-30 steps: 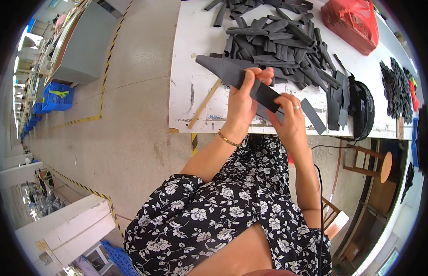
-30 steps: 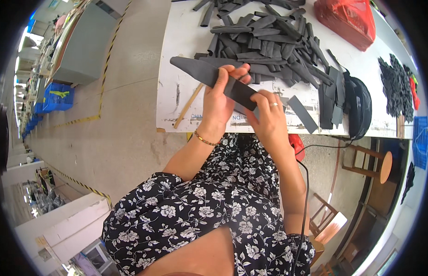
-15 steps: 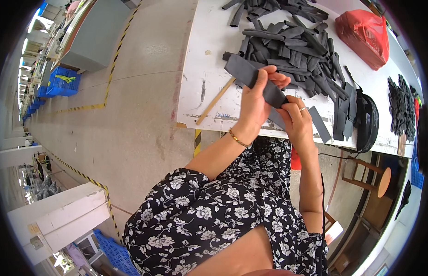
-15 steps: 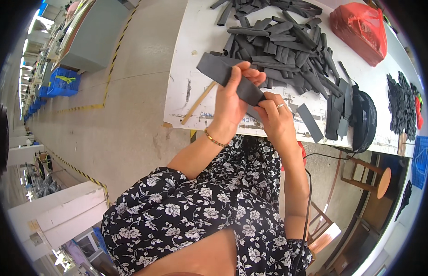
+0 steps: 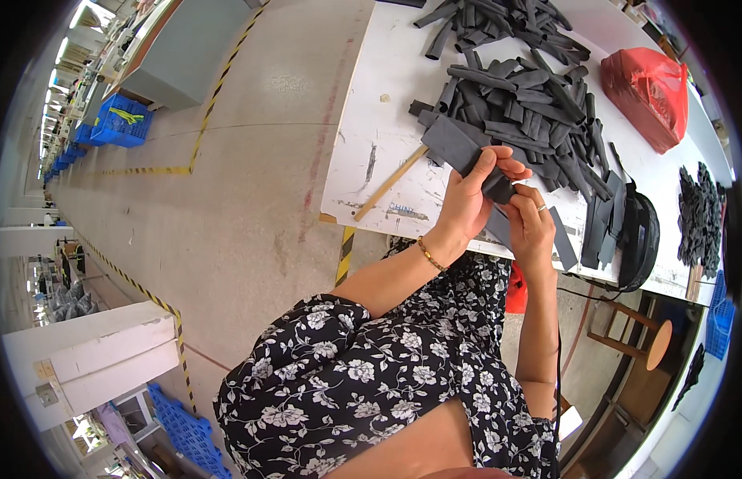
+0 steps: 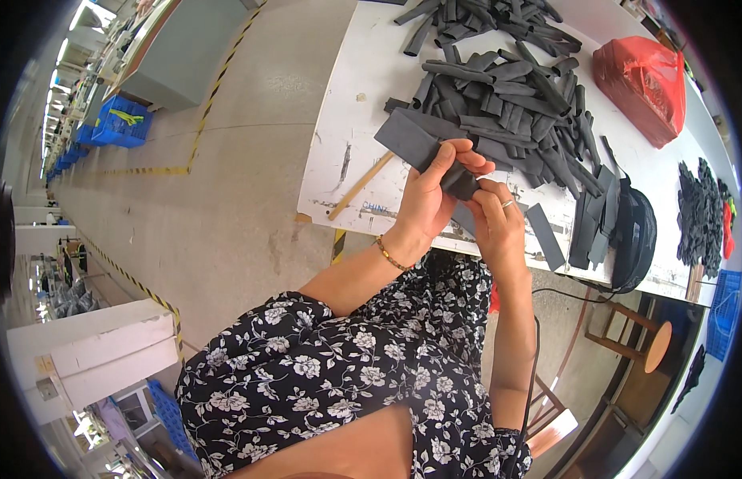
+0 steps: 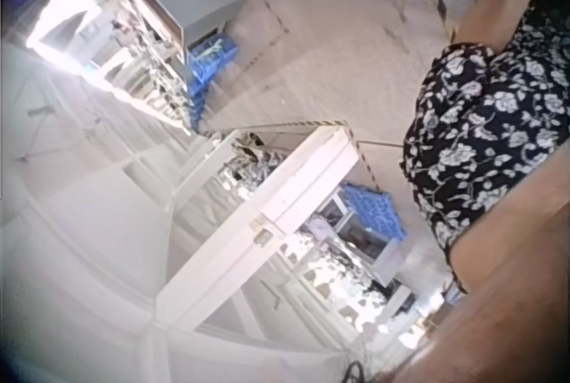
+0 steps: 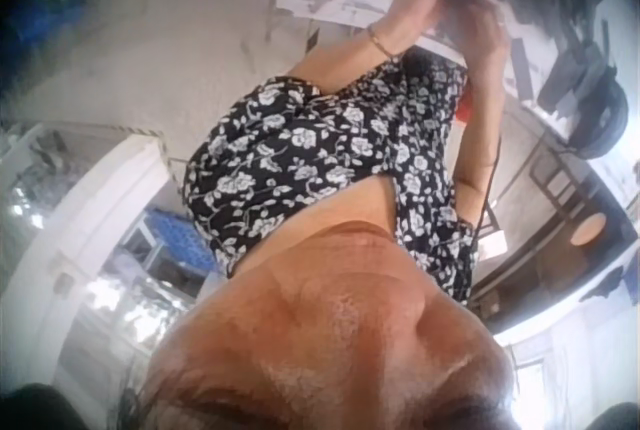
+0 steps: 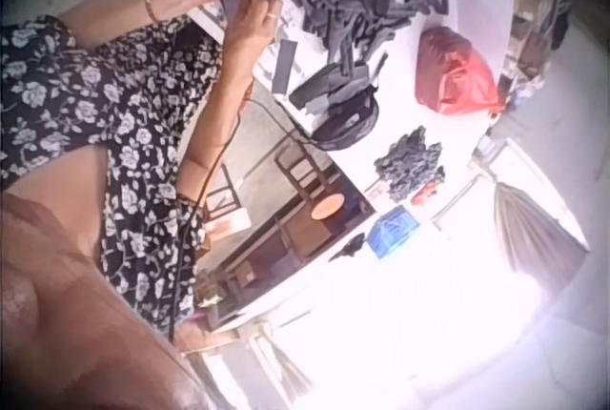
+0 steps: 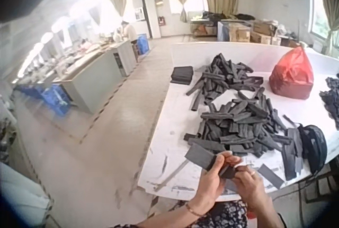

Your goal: The person stands at a workbench in a factory setting, repeatedly picking up small grey fabric strips and black elastic bands. They insert the elastic bands into the fabric strips by hand, creating assembled units. The person handles the items one at a time, placing the finished pieces onto a growing pile on the table.

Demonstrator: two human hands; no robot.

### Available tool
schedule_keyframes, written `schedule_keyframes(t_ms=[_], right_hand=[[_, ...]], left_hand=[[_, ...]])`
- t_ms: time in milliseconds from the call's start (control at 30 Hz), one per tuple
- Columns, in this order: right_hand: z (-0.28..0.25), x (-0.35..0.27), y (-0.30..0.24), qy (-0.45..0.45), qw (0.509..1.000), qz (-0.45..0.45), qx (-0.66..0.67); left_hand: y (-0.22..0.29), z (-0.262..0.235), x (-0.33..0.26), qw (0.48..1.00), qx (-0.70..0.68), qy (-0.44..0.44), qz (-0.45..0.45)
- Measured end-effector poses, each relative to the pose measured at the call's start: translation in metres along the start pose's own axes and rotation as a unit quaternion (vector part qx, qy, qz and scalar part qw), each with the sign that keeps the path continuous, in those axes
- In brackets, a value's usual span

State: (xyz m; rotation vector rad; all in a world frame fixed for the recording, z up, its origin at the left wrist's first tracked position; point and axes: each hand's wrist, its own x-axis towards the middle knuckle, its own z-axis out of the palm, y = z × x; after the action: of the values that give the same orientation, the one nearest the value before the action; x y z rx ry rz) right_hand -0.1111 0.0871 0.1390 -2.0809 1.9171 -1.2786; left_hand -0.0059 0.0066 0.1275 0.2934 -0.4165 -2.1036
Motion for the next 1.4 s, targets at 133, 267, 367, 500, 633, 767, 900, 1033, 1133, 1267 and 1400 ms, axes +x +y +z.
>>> schedule_keyframes(t_ms=[133, 267, 367, 500, 633, 767, 900, 1033, 1133, 1267, 1400], right_hand=[[0.0, 0.001, 0.001, -0.003, 1.0, -0.002, -0.006], [0.0, 0.001, 0.001, 0.0, 1.0, 0.004, -0.008], [-0.001, 0.002, 0.001, -0.003, 1.0, 0.008, -0.005], [-0.001, 0.003, 0.002, -0.004, 1.0, 0.006, -0.008], [-0.002, 0.004, 0.001, -0.003, 1.0, 0.003, -0.009], [-0.003, 0.002, 0.002, -0.005, 1.0, 0.01, -0.005], [0.001, 0.003, -0.01, 0.024, 0.979, 0.165, 0.118], [0.034, 0.003, -0.011, 0.202, 0.914, 0.255, 0.243], [0.026, 0.001, -0.019, 0.219, 0.881, 0.282, 0.31], [0.008, 0.012, -0.024, 0.174, 0.794, 0.346, 0.469], [0.002, 0.011, -0.033, 0.213, 0.939, 0.176, 0.204]], left_hand=[[-0.001, -0.004, 0.001, 1.0, 0.013, -0.022, -0.005], [0.0, -0.004, 0.002, 1.0, 0.012, -0.023, -0.009], [0.001, -0.002, 0.002, 1.0, 0.011, -0.022, -0.012], [0.001, -0.003, 0.003, 0.999, 0.01, -0.027, -0.015], [0.001, -0.004, 0.004, 0.999, 0.02, -0.037, -0.015], [-0.001, -0.007, 0.005, 0.999, 0.018, -0.036, -0.013], [-0.002, -0.004, 0.011, 0.999, 0.005, -0.037, 0.009], [0.0, 0.0, 0.016, 0.995, 0.068, -0.061, 0.05], [0.011, 0.0, 0.019, 0.986, 0.078, -0.126, 0.081], [0.019, -0.004, 0.021, 0.965, 0.123, -0.211, 0.092], [0.025, -0.01, 0.018, 0.961, 0.11, -0.236, 0.095]])
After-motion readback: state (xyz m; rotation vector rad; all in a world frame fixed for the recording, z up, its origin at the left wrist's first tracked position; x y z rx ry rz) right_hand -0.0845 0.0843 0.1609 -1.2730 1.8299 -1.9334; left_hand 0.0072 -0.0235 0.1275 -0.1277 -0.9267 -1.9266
